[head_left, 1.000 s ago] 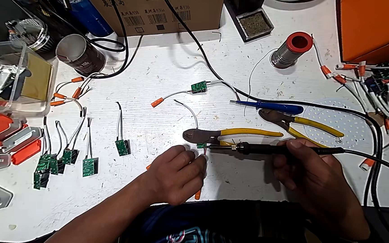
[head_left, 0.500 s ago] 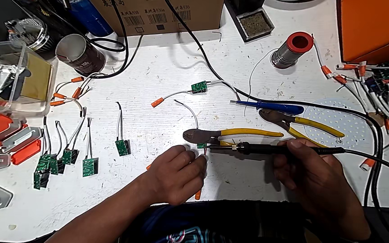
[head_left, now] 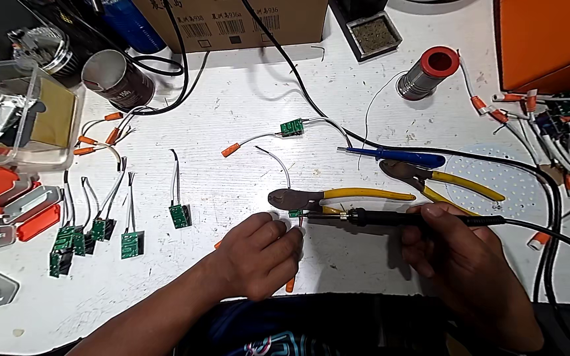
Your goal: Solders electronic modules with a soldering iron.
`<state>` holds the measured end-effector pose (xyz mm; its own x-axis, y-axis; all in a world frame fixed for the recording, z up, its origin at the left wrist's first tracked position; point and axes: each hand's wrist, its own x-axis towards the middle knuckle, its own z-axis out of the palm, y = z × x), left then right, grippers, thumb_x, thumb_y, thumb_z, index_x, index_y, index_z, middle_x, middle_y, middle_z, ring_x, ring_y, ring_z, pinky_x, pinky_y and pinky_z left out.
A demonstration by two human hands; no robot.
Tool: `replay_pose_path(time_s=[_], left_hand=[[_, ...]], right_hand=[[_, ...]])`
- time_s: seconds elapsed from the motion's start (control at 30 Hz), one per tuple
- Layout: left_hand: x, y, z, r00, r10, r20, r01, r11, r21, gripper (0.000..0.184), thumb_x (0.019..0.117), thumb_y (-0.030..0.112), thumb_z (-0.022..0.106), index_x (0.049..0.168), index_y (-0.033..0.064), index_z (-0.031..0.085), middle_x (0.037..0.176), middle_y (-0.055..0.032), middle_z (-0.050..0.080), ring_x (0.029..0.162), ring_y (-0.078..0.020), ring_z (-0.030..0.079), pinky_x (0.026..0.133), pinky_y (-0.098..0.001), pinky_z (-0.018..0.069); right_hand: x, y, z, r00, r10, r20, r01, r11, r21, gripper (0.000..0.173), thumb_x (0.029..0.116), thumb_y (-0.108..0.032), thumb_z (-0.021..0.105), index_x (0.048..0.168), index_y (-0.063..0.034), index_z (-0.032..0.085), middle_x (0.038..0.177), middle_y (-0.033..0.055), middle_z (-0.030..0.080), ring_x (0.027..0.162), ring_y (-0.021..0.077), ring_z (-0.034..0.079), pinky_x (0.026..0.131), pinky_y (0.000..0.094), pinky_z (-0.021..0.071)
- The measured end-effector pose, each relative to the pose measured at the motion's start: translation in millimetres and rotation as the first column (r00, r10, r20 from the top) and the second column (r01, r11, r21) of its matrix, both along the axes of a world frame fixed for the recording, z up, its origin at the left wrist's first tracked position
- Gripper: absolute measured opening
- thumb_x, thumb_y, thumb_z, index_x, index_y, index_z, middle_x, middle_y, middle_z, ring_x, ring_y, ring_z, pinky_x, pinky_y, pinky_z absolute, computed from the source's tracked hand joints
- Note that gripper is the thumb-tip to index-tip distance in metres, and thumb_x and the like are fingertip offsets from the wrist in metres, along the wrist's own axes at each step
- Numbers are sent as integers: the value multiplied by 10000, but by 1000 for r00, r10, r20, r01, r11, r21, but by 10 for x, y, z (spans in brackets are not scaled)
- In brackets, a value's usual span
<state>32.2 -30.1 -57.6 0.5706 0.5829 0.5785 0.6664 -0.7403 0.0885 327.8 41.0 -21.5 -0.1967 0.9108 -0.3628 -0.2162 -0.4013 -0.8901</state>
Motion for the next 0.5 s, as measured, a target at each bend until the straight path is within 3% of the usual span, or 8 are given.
replay_pose_path(time_s=[0.5], left_hand=[[-1,5,0,1000,-2,4,2,1000,4,134,1018,65,533,925,68,629,1012,-108,727,825,-236,622,759,-368,472]], right_hand=[[-2,-2,-1,1000,-16,-22,16,1000,-8,301,1095,-148,348,943,-61,593,652,64,697,457,80,633,392,181,506]])
